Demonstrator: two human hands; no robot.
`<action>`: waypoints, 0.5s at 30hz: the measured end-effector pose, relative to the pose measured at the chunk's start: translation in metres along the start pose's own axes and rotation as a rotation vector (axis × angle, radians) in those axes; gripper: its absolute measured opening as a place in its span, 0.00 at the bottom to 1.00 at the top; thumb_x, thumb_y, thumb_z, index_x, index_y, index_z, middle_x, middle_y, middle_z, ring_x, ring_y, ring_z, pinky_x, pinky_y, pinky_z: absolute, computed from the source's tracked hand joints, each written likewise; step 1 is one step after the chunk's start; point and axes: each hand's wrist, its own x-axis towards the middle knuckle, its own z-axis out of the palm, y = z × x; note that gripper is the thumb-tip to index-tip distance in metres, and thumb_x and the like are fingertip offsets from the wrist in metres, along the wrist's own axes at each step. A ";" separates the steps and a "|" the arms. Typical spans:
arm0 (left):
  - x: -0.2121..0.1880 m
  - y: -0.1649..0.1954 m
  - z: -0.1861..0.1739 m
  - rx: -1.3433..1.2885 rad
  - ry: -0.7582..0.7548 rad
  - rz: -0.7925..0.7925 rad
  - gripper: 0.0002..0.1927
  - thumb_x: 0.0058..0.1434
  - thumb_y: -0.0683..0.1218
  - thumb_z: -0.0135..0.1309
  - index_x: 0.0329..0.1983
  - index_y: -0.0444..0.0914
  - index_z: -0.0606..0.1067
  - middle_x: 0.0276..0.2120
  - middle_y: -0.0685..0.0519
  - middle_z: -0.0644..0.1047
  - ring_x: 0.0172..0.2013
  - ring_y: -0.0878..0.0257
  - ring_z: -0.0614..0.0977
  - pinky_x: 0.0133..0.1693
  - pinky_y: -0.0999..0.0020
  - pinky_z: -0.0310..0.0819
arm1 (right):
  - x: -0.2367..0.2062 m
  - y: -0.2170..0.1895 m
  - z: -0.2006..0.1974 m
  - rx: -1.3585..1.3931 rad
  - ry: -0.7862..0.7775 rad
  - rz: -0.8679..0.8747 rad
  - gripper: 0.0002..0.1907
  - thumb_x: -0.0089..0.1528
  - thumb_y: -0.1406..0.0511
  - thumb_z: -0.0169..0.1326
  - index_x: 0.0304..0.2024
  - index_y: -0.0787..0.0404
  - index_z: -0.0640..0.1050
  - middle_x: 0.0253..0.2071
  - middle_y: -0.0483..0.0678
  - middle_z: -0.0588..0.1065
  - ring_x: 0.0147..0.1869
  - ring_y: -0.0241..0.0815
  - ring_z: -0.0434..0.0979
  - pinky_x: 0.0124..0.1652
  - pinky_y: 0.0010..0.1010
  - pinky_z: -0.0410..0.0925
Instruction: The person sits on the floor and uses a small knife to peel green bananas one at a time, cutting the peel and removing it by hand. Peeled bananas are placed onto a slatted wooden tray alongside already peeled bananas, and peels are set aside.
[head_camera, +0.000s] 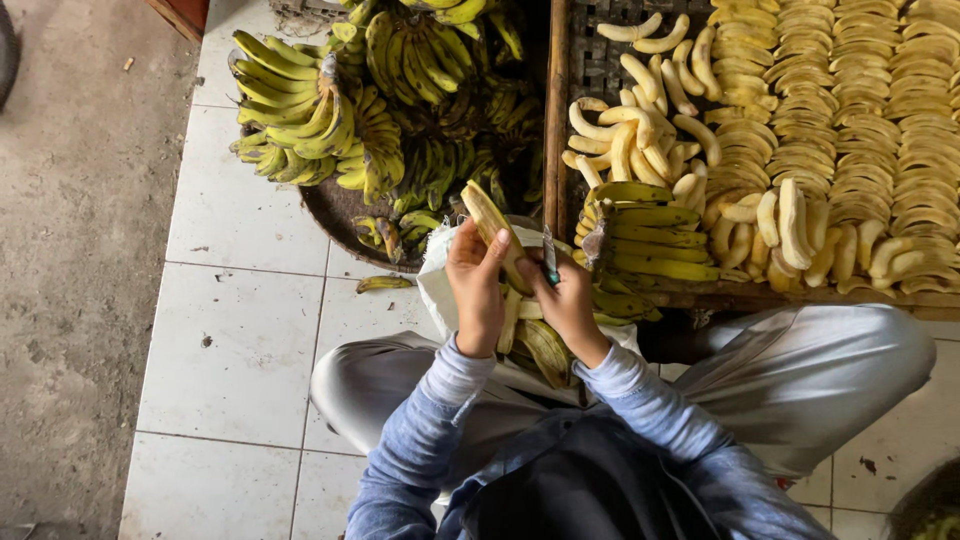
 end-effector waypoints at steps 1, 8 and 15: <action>-0.001 -0.005 -0.002 0.004 0.013 0.005 0.20 0.67 0.40 0.62 0.59 0.28 0.74 0.46 0.50 0.80 0.45 0.66 0.79 0.50 0.71 0.74 | 0.000 0.000 0.001 -0.002 0.008 -0.051 0.10 0.68 0.64 0.59 0.43 0.66 0.81 0.27 0.48 0.77 0.28 0.32 0.72 0.29 0.27 0.65; 0.007 -0.018 -0.018 -0.303 -0.012 -0.129 0.16 0.72 0.45 0.54 0.57 0.31 0.76 0.46 0.51 0.81 0.44 0.65 0.81 0.49 0.68 0.77 | 0.008 0.003 0.006 -0.206 0.128 -0.279 0.09 0.70 0.66 0.56 0.44 0.68 0.78 0.36 0.54 0.78 0.35 0.46 0.79 0.36 0.32 0.70; 0.017 -0.010 -0.022 -0.336 0.004 -0.228 0.17 0.75 0.49 0.47 0.58 0.33 0.75 0.46 0.50 0.81 0.44 0.63 0.82 0.47 0.65 0.77 | 0.014 0.007 0.013 -0.129 0.117 -0.254 0.10 0.71 0.65 0.54 0.46 0.68 0.77 0.39 0.55 0.79 0.39 0.50 0.80 0.40 0.34 0.71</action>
